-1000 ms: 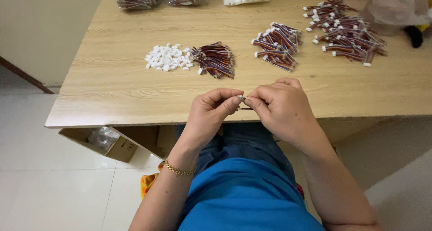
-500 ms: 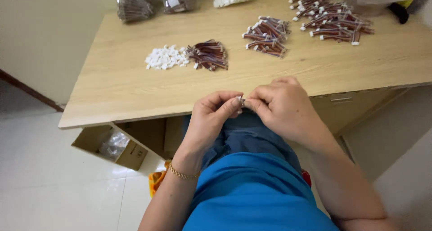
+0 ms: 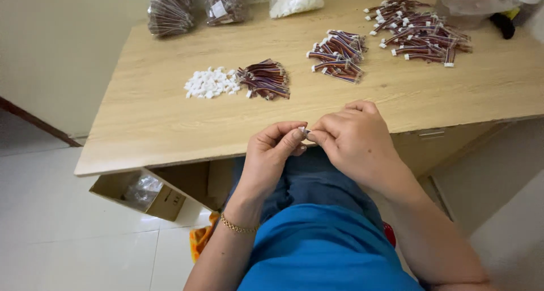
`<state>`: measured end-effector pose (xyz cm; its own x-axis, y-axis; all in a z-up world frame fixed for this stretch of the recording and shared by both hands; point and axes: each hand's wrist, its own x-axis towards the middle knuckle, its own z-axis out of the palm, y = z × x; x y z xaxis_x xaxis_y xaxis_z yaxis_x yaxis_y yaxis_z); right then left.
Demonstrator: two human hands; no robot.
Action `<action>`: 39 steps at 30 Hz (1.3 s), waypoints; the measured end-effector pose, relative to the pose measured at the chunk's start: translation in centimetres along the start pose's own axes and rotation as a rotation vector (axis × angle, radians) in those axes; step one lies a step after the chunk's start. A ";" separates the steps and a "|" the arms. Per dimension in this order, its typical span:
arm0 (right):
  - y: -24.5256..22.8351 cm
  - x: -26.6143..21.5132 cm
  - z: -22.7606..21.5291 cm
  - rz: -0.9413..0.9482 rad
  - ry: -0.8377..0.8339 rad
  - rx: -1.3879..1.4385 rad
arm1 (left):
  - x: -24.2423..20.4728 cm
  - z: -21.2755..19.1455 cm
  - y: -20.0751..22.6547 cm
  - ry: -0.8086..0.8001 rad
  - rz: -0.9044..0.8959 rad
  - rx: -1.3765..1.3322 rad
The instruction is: The person assembles small electronic components by inserting white plastic connectors onto the ends of multi-colored ribbon cables. They work at a wooden table, picking up cables and connectors, aligning them, and pressing them together before placing the finished items into a pile.
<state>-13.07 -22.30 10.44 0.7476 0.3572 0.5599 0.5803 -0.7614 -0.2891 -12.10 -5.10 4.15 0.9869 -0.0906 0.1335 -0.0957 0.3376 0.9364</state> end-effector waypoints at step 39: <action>10.8 19.7 11.9 0.009 -0.157 0.088 | 20.7 -6.8 0.3 0.151 0.028 0.055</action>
<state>11.80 -17.04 9.07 0.7903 0.4356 0.4309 0.5941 -0.7171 -0.3645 9.16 -0.46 4.96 0.9917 0.0611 0.1134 -0.1262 0.2857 0.9500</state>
